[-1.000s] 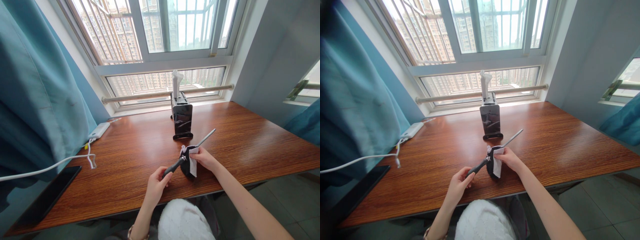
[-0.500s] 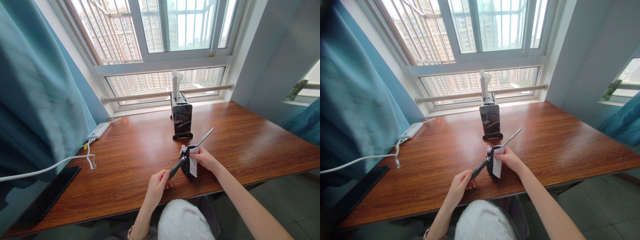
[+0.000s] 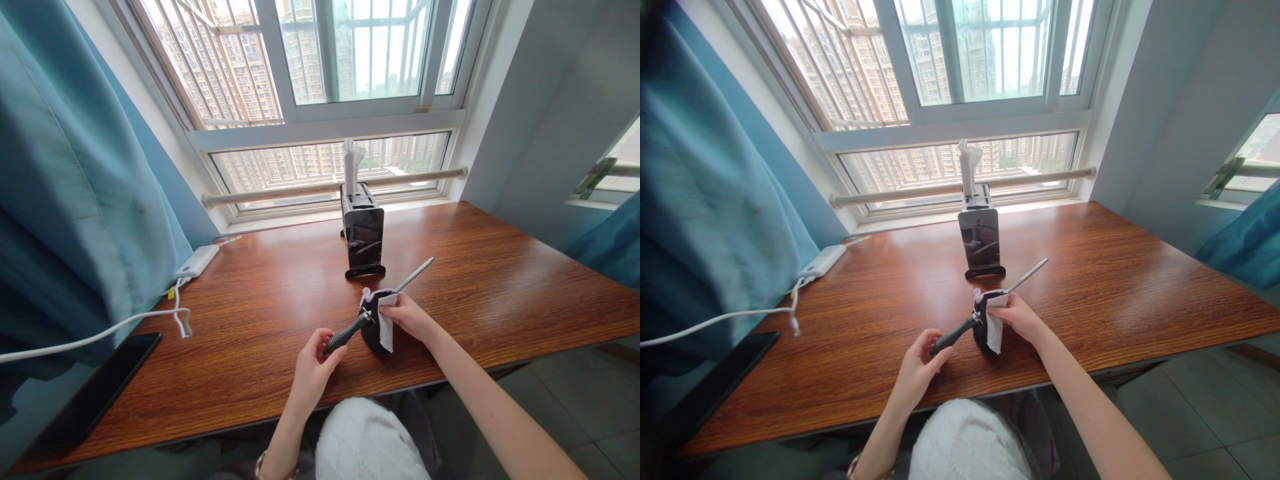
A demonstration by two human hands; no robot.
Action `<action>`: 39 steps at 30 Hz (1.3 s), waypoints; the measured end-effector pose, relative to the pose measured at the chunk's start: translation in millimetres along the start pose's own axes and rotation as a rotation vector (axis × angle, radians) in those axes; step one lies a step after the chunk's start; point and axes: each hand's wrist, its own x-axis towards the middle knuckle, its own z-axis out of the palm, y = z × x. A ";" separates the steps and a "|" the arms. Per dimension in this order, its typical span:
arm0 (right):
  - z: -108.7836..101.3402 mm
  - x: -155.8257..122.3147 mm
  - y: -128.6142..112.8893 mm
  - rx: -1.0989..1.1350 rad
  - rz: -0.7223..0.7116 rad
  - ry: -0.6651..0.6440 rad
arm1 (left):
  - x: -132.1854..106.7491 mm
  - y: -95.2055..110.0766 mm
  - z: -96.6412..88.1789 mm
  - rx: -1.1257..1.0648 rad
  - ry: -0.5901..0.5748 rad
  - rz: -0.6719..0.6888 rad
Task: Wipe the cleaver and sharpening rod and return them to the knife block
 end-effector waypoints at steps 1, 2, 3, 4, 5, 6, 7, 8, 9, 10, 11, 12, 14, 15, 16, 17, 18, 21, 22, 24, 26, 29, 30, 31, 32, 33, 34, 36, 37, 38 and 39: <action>-0.2 0.4 0.4 0.000 -0.001 0.002 | 0.1 0.3 -0.1 0.003 0.000 -0.005; -0.6 0.8 1.0 0.001 -0.004 0.005 | 0.1 0.7 -0.2 0.009 -0.007 -0.011; -1.1 1.3 1.7 0.004 -0.006 0.009 | 0.0 1.3 -0.5 0.016 -0.020 -0.017; -1.6 1.8 2.4 0.007 -0.008 0.014 | -0.2 1.9 -0.7 0.023 -0.039 -0.021; -2.1 2.2 3.0 0.010 -0.011 0.019 | -0.3 2.4 -1.0 0.028 -0.060 -0.023; -2.4 2.5 3.5 0.014 -0.013 0.022 | -0.5 2.8 -1.1 0.029 -0.083 -0.019; -2.7 2.7 3.8 0.016 -0.016 0.023 | -0.6 2.8 -1.2 0.026 -0.102 -0.011; -2.8 2.7 4.0 0.016 -0.017 0.022 | -0.6 2.5 -1.3 0.021 -0.117 0.001; -2.8 2.7 4.0 0.013 -0.016 0.019 | -0.6 1.9 -1.2 0.017 -0.128 0.011; -2.7 2.5 3.9 0.006 -0.015 0.017 | -0.5 1.1 -1.1 0.016 -0.131 0.019; -2.5 2.3 3.8 -0.002 -0.013 0.015 | -0.5 0.3 -1.1 0.018 -0.127 0.024; -2.4 2.1 3.8 -0.011 -0.012 0.016 | -0.5 -0.4 -1.0 0.022 -0.115 0.026; -2.4 1.8 4.2 -0.023 -0.012 0.022 | -0.7 -1.0 -1.0 0.024 -0.077 0.030; -2.6 1.8 4.5 -0.024 -0.012 0.026 | -1.0 -0.8 -1.0 0.018 -0.058 0.035; -2.9 2.0 5.0 -0.023 -0.012 0.030 | -1.2 -0.3 -0.9 0.008 -0.042 0.040; -3.2 2.2 5.6 -0.021 -0.012 0.034 | -1.4 0.4 -0.8 -0.003 -0.032 0.043; -3.6 2.5 6.1 -0.018 -0.011 0.037 | -1.6 1.2 -0.7 -0.014 -0.023 0.044; -4.8 3.4 7.1 -0.015 -0.011 0.039 | -1.8 3.9 -0.4 -0.031 -0.012 0.026; -5.1 3.6 7.1 -0.015 -0.011 0.039 | -1.8 4.7 -0.3 -0.032 -0.013 0.019; -5.4 3.7 6.6 -0.015 -0.006 0.041 | -1.7 5.8 -0.2 -0.028 -0.020 0.006; -5.0 3.4 5.5 -0.014 0.000 0.041 | -1.7 6.3 -0.3 -0.014 -0.025 -0.009; -3.3 2.6 3.3 -0.004 0.009 0.024 | -1.6 5.8 -0.9 0.007 -0.045 -0.022; -2.6 2.3 2.6 0.003 0.009 0.016 | -1.7 5.3 -1.2 0.006 -0.058 -0.022; -2.0 2.0 2.1 0.008 0.009 0.008 | -1.7 4.7 -1.6 0.003 -0.071 -0.021; -1.4 1.9 1.7 0.013 0.008 0.000 | -1.7 4.1 -2.1 0.000 -0.085 -0.017; -1.0 1.7 1.4 0.014 0.007 -0.007 | -1.8 3.4 -2.5 -0.001 -0.096 -0.010; -0.7 1.6 1.3 0.012 0.007 -0.012 | -1.8 2.6 -2.8 0.005 -0.105 0.000; -0.4 1.6 1.1 0.002 0.009 -0.022 | -1.8 0.6 -3.2 0.026 -0.112 0.026; -0.3 1.5 1.1 -0.004 0.012 -0.023 | -1.6 -0.6 -3.3 0.035 -0.111 0.033; -0.3 1.4 1.0 -0.010 0.016 -0.024 | -1.4 -2.0 -3.3 0.042 -0.107 0.035; -0.2 1.3 0.9 -0.015 0.019 -0.024 | -1.1 -3.6 -3.3 0.045 -0.103 0.030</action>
